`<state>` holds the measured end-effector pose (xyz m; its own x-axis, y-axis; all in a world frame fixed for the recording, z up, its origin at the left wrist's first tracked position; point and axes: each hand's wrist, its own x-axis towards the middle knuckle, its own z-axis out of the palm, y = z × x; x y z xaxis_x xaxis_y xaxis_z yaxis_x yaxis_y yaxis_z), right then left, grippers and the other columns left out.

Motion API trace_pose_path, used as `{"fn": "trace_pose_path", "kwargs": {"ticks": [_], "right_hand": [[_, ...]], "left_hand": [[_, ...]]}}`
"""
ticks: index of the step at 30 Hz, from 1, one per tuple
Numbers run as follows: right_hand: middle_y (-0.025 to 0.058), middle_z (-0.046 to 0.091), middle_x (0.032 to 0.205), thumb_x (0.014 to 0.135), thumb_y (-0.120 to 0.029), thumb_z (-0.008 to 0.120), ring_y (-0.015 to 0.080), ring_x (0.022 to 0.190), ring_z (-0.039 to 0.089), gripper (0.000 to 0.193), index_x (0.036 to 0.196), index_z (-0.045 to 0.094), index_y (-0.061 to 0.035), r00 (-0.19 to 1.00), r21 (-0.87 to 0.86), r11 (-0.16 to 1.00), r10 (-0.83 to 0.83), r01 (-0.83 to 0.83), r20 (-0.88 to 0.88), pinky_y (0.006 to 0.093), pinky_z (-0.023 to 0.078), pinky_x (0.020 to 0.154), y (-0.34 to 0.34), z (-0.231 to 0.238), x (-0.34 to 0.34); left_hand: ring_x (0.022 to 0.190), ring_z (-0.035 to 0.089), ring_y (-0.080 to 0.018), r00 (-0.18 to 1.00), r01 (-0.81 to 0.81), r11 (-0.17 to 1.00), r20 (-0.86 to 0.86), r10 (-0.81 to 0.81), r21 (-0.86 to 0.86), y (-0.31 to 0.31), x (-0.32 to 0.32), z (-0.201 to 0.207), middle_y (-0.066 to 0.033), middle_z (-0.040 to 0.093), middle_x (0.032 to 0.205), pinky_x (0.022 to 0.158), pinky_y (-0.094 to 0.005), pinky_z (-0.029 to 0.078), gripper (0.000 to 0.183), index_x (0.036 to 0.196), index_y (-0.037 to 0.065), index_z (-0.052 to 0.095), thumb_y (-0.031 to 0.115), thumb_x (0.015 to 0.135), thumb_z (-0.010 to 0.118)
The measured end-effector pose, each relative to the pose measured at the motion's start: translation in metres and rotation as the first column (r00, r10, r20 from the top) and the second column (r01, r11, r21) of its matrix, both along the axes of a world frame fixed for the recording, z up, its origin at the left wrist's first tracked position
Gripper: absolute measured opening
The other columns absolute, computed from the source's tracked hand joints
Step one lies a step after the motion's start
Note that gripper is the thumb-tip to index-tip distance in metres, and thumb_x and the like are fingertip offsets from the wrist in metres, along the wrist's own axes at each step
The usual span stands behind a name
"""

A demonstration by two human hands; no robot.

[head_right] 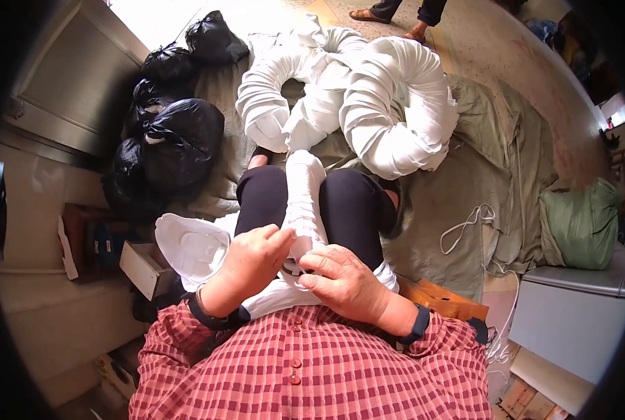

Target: Lacing and tying the laces of new white shoes.

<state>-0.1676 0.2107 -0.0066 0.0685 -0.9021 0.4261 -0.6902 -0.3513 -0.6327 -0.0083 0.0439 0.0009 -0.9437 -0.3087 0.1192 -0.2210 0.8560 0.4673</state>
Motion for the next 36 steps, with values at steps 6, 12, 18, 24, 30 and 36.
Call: {"fn": "trace_pose_path", "kwargs": {"ticks": [6,12,18,24,30,36], "right_hand": [[0.0106,0.065,0.116,0.08,-0.004,0.071,0.03,0.11,0.063,0.018,0.098,0.068,-0.0041,0.972,0.021,0.997,0.072,-0.069,-0.226,0.0442,0.051,0.096,0.017,-0.014,0.005],[0.0107,0.064,0.109,0.092,-0.001,0.066,0.0247,0.1,0.063,0.013,0.104,0.068,-0.0003,0.823,0.188,0.982,-0.088,-0.024,0.562,0.0352,0.051,0.089,0.002,0.029,-0.011],[0.0037,0.065,0.099,0.109,-0.018,0.049,0.0082,0.089,0.059,0.025,0.114,0.065,0.0019,0.317,0.084,0.989,-0.042,-0.119,0.947,0.0254,0.05,0.083,-0.017,0.092,-0.011],[0.016,0.067,0.108,0.107,-0.011,0.052,0.0213,0.099,0.065,0.022,0.119,0.063,0.0028,0.23,-0.098,0.995,0.097,-0.008,0.968,0.0324,0.052,0.086,-0.017,0.114,-0.023],[0.0038,0.066,0.09,0.1,-0.014,0.063,0.0211,0.097,0.065,0.02,0.116,0.071,-0.0059,-0.209,0.11,0.953,-0.051,0.282,0.977,0.0425,0.052,0.103,0.055,0.018,-0.107],[-0.0006,0.056,0.073,0.101,-0.015,0.059,0.0159,0.072,0.057,0.021,0.119,0.066,-0.0057,-0.626,0.477,0.822,-0.201,0.311,0.754,0.031,0.052,0.068,0.093,-0.11,-0.13]], "left_hand": [[0.069,0.062,-0.0216,0.987,0.157,0.953,0.03,-0.155,-0.26,0.01,0.021,-0.016,-0.003,0.057,0.08,0.06,-0.0347,0.051,0.04,0.124,0.005,0.064,0.016,0.085,0.067],[0.081,0.062,-0.0246,0.843,-0.26,0.905,-0.378,0.383,0.336,-0.017,0.012,0.017,-0.0114,0.061,0.092,0.07,-0.0339,0.051,0.035,0.127,0.005,0.062,-0.002,0.093,0.062],[0.097,0.067,-0.0333,0.968,0.028,0.956,-0.248,0.048,0.292,0.003,0.024,0.013,-0.0195,0.065,0.113,0.081,-0.04,0.055,0.027,0.114,0.0,0.065,0.004,0.088,0.072],[0.082,0.068,-0.0243,0.93,0.199,0.722,-0.359,0.073,0.663,0.032,-0.005,0.013,-0.0121,0.067,0.091,0.077,-0.0348,0.055,0.015,0.106,-0.001,0.067,0.008,0.095,0.067],[0.071,0.056,-0.0126,0.676,0.254,-0.174,-0.046,0.735,0.952,-0.045,0.056,-0.03,0.0016,0.053,0.077,0.088,-0.0378,0.053,0.024,0.095,0.01,0.055,0.027,0.11,0.046],[0.065,0.05,-0.0105,0.557,0.359,-0.349,0.101,0.825,0.866,-0.112,0.099,-0.064,0.0022,0.048,0.069,0.07,-0.0285,0.044,0.031,0.088,0.01,0.057,0.028,0.11,0.045]]}}
